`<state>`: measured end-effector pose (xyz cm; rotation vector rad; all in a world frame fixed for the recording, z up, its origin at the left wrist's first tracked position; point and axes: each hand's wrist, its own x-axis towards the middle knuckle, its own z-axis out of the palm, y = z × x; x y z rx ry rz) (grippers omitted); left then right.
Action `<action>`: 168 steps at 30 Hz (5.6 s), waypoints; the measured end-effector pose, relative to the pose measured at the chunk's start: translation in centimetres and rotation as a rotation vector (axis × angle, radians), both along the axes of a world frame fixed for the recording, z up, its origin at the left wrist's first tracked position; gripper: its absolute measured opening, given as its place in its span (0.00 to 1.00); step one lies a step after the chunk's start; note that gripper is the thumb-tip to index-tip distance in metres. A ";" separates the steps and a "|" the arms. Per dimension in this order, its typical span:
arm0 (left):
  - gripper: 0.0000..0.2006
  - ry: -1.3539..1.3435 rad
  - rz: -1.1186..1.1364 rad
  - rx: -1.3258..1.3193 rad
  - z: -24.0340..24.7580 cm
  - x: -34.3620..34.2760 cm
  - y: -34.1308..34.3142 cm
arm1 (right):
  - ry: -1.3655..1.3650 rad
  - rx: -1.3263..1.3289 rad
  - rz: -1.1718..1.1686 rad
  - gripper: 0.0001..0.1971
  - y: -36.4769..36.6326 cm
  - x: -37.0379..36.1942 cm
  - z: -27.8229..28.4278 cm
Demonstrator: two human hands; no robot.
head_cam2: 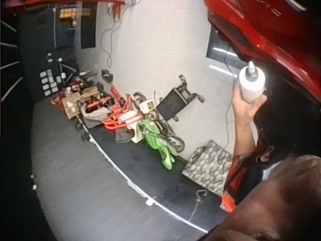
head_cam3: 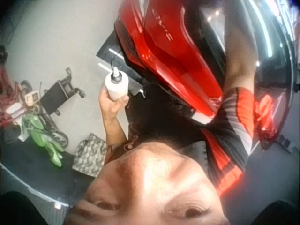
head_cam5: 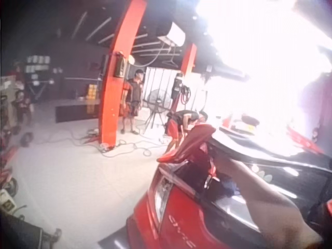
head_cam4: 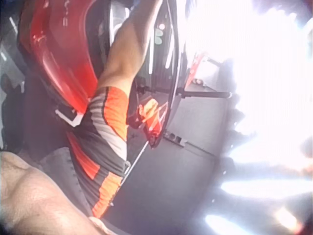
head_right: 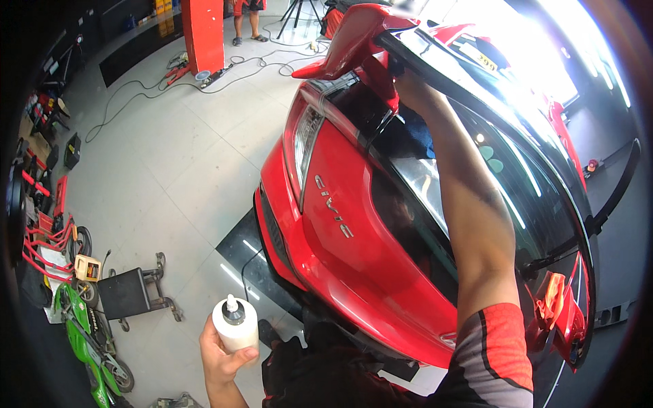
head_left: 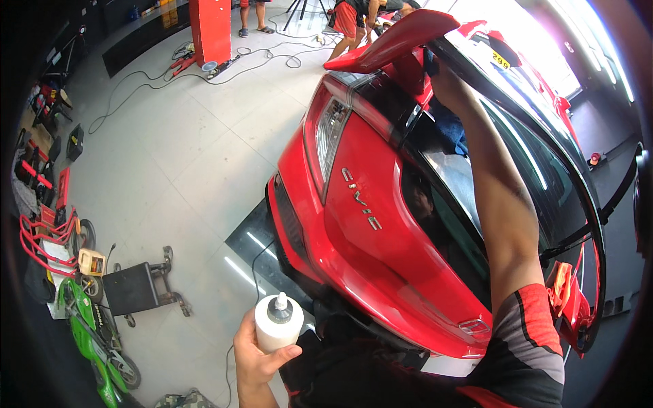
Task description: The person wipes the rear window and spoiler of a red Honda Civic with a cloth, applying liquid from a squeeze bottle. They alternate between orange and blue cloths, cleaning the glass, spoiler, and rear bumper area in a garage.
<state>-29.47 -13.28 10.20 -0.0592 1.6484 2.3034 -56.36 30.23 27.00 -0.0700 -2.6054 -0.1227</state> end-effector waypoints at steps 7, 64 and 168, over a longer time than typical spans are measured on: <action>0.40 -0.071 0.047 -0.003 -0.8 0.6 0.5 | -0.049 -0.056 -0.002 0.26 -3.1 1.3 -0.3; 0.41 0.174 -0.152 -0.372 5.6 2.3 -10.0 | 0.503 -1.292 0.243 0.20 -19.4 2.0 -1.7; 0.29 0.251 0.033 -0.797 0.1 0.0 -16.2 | 0.725 -2.351 0.394 0.14 -22.1 3.2 6.6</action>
